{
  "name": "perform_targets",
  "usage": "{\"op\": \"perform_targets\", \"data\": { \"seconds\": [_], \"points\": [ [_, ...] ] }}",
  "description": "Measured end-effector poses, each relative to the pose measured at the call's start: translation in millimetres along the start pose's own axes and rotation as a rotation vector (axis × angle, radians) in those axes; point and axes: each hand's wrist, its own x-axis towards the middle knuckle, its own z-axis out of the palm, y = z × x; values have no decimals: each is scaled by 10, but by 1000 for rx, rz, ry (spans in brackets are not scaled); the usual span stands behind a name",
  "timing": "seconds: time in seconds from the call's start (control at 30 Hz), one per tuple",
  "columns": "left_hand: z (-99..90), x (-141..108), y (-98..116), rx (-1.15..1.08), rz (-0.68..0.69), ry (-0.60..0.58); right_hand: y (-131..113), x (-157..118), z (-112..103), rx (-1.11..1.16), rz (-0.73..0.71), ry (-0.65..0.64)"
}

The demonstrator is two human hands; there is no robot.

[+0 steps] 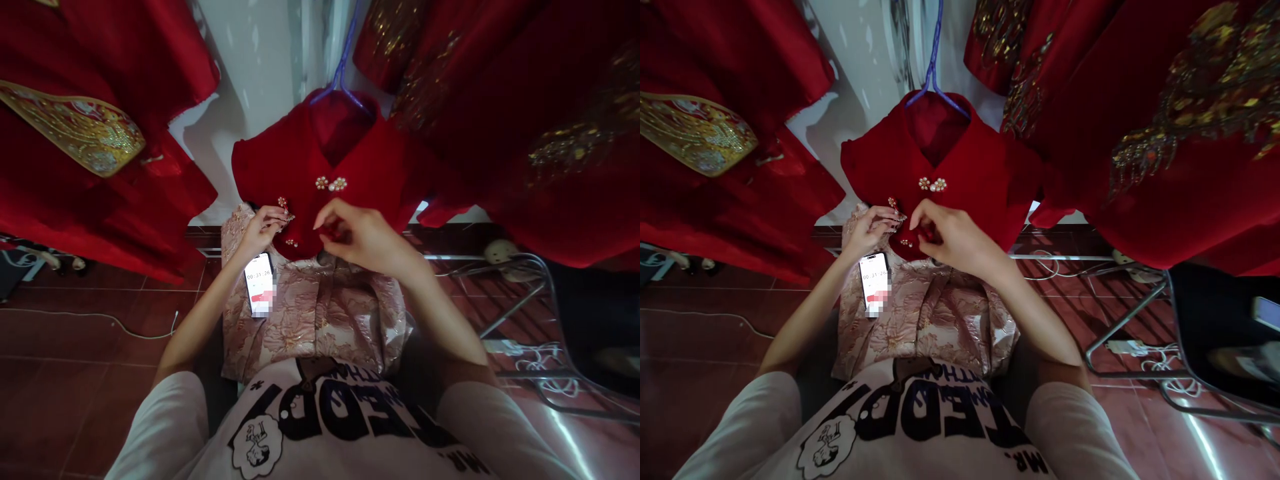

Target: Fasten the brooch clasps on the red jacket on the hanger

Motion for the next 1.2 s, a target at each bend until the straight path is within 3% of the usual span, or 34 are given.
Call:
{"op": "perform_targets", "data": {
  "seconds": [0.13, 0.23, 0.33, 0.47, 0.7, 1.2],
  "points": [
    [68, 25, -2, -39, -25, 93, 349, 249, 383, 5, 142, 9],
    [107, 51, 34, -49, -6, 129, 567, 427, 591, 22, 261, 155],
    [122, 81, 55, -37, 29, 136, 695, 535, 757, 88, 295, 274],
    [92, 135, -8, 46, 19, 167, 798, 563, 921, 192, 290, 293],
    [71, 173, -133, 120, 42, 160, 878, 536, 975, 100, 267, 367],
    [156, 230, 23, 114, 35, 195, 813, 610, 1002, 96, 261, 419]
  ]
}}
